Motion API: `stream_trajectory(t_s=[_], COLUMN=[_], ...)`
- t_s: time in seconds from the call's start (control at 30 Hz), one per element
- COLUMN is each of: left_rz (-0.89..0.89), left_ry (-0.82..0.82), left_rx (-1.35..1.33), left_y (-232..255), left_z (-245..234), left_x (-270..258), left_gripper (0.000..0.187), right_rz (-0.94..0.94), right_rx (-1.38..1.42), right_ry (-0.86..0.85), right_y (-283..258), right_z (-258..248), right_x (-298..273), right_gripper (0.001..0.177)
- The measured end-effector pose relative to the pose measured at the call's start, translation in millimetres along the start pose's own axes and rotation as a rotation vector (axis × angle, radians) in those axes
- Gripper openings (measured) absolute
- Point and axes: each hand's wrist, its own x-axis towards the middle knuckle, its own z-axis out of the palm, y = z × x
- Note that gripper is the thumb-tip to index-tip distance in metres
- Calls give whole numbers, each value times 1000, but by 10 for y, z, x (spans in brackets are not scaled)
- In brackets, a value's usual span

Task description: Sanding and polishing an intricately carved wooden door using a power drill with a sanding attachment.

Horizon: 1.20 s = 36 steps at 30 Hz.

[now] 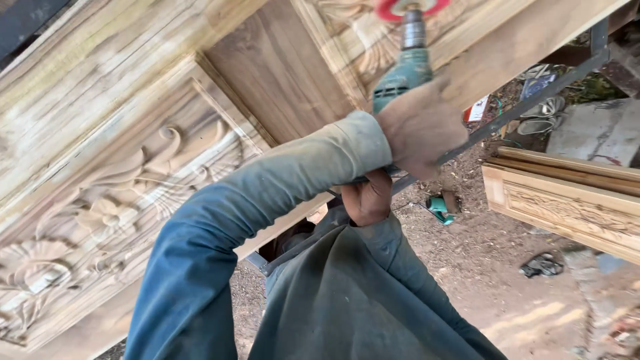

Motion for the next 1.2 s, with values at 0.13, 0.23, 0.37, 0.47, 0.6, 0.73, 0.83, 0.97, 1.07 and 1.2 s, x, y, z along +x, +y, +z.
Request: stream_trajectory(t_s=[0.13,0.23,0.37,0.47,0.6,0.73,0.83,0.97,1.07,1.2], left_rz=[17,20,23,25,40,40,39,42,15,30], left_ry=[-38,11,57,133,115,133,148,94,252,216], left_rx=[-34,-74,-91,-162,-118,-132,-139,-182,-169,-170], left_y=[-64,-107,-91,-124,-201,-217,-201,-175,-173,-208], left_z=[-51,-49,-96,-33,-116,-90,-113,-149,-43,-132], left_x=[-25,-76,-256,-307,-353,-342,-372,-429,-372,-370], left_gripper=[24,21,25,22,21,23,25,25,19,31], right_rz=[-96,-131,-148,-107,-212,-204,-272,-278,-213,-236], right_rx=[-71,-122,-146,-100,-286,-216,-322,-323,-256,-312], right_ry=[-53,-15,133,-230,-8,-81,4,76,-151,-30], right_y=[-53,-98,-40,-59,-77,-51,-13,-41,-109,-108], right_z=[126,291,558,12,201,331,506,433,264,385], right_x=[3,-10,-140,-82,-4,4,-47,-132,-97,-93], right_gripper=[32,33,30,18,21,28,36,35,25,25])
